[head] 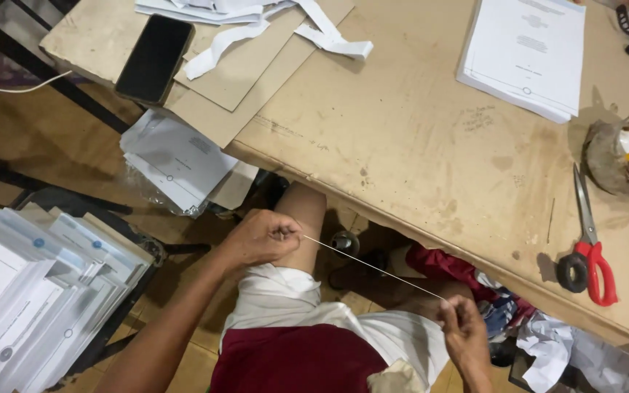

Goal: The person sits cross-legged and sews a stack of papers together using a needle and thread. They pull the thread through the pages, tie a knot, and use scissors to cut the excess thread. The person then places the finished document on a nearby chair and picks up another stack to repeat the process.

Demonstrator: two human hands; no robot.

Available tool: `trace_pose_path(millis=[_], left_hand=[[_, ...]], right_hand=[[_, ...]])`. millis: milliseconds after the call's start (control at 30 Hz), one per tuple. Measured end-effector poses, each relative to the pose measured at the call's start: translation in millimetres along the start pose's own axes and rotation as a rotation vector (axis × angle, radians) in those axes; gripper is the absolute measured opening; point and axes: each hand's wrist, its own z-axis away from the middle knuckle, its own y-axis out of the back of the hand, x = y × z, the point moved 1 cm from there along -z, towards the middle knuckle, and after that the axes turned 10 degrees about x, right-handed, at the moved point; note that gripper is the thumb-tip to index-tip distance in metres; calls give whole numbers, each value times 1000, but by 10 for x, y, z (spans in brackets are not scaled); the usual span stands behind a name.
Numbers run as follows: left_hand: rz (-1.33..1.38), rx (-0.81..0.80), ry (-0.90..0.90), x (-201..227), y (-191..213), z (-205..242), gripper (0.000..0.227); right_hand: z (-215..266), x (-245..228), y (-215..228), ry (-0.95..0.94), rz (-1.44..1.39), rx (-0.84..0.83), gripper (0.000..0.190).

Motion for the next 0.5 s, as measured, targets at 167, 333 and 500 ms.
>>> trace_pose_path(millis=[167,333,500], left_hand=[[15,27,-156,34,126,79,15],[-14,116,-225,-63,225,70,13],[-81,136,-549,-23,125,132,13]], right_hand=[[82,83,235,-42,18,42,18],[201,268,286,43,-27,246,18],[349,226,190,179,-45,301,15]])
